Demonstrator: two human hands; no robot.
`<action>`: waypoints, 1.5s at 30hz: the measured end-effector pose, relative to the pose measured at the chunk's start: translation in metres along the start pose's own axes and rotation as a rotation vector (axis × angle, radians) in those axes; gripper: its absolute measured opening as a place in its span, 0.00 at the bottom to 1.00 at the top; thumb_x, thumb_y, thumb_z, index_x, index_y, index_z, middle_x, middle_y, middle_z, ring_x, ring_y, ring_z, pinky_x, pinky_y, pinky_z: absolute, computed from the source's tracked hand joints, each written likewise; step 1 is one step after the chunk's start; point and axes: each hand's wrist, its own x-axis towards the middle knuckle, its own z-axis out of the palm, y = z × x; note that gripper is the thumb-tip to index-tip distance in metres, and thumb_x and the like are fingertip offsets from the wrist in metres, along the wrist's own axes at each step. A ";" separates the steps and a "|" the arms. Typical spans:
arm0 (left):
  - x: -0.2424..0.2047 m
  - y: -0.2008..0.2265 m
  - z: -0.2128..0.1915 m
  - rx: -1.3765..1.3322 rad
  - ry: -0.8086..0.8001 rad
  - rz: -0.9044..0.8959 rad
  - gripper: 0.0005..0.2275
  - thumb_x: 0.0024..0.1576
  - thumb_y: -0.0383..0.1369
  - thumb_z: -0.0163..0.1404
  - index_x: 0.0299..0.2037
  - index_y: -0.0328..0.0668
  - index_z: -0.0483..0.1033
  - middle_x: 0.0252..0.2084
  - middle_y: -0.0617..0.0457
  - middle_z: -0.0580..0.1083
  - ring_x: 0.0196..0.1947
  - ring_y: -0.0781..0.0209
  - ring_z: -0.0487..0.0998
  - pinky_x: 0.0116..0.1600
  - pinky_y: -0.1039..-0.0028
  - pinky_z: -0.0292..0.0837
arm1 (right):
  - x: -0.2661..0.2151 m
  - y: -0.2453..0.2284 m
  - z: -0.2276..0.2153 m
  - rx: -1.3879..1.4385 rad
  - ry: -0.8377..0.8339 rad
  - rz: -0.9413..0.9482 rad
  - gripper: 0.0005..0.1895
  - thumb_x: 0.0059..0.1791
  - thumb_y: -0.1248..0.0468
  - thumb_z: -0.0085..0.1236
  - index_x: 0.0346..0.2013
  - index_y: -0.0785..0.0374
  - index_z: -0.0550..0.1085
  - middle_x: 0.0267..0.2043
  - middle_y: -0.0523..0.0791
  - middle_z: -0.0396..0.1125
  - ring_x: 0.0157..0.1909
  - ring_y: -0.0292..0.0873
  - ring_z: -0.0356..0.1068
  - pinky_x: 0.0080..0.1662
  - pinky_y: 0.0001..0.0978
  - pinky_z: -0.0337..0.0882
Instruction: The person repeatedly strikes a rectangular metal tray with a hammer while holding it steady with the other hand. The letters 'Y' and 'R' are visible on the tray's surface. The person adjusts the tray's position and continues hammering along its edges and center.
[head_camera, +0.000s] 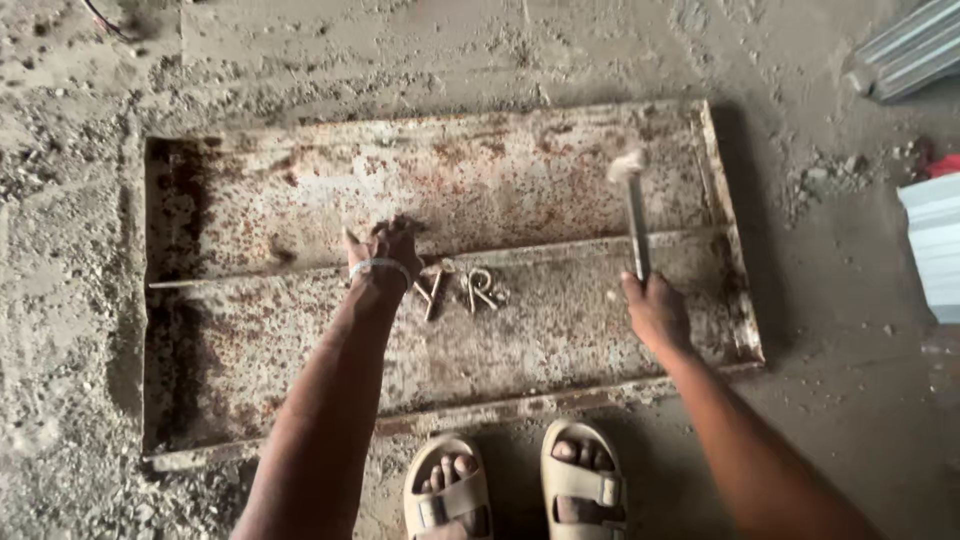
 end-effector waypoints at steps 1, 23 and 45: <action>0.002 -0.004 -0.005 0.005 0.001 -0.009 0.41 0.54 0.61 0.50 0.74 0.55 0.52 0.75 0.51 0.56 0.72 0.49 0.60 0.72 0.34 0.41 | 0.002 0.006 0.003 0.116 0.021 0.047 0.23 0.55 0.43 0.46 0.31 0.58 0.70 0.16 0.40 0.60 0.15 0.36 0.59 0.18 0.29 0.56; 0.000 -0.001 0.000 -0.052 0.072 0.005 0.32 0.54 0.60 0.51 0.68 0.65 0.61 0.73 0.54 0.58 0.70 0.49 0.60 0.64 0.24 0.48 | 0.043 -0.034 -0.028 0.308 -0.089 0.063 0.22 0.56 0.47 0.53 0.40 0.65 0.72 0.20 0.39 0.61 0.18 0.35 0.60 0.19 0.28 0.60; -0.017 0.005 -0.015 -0.083 -0.009 -0.026 0.32 0.54 0.62 0.50 0.68 0.70 0.62 0.74 0.57 0.58 0.72 0.50 0.58 0.70 0.26 0.40 | 0.007 0.054 -0.002 0.115 0.058 0.164 0.24 0.55 0.42 0.47 0.32 0.61 0.70 0.15 0.37 0.59 0.13 0.33 0.59 0.16 0.27 0.57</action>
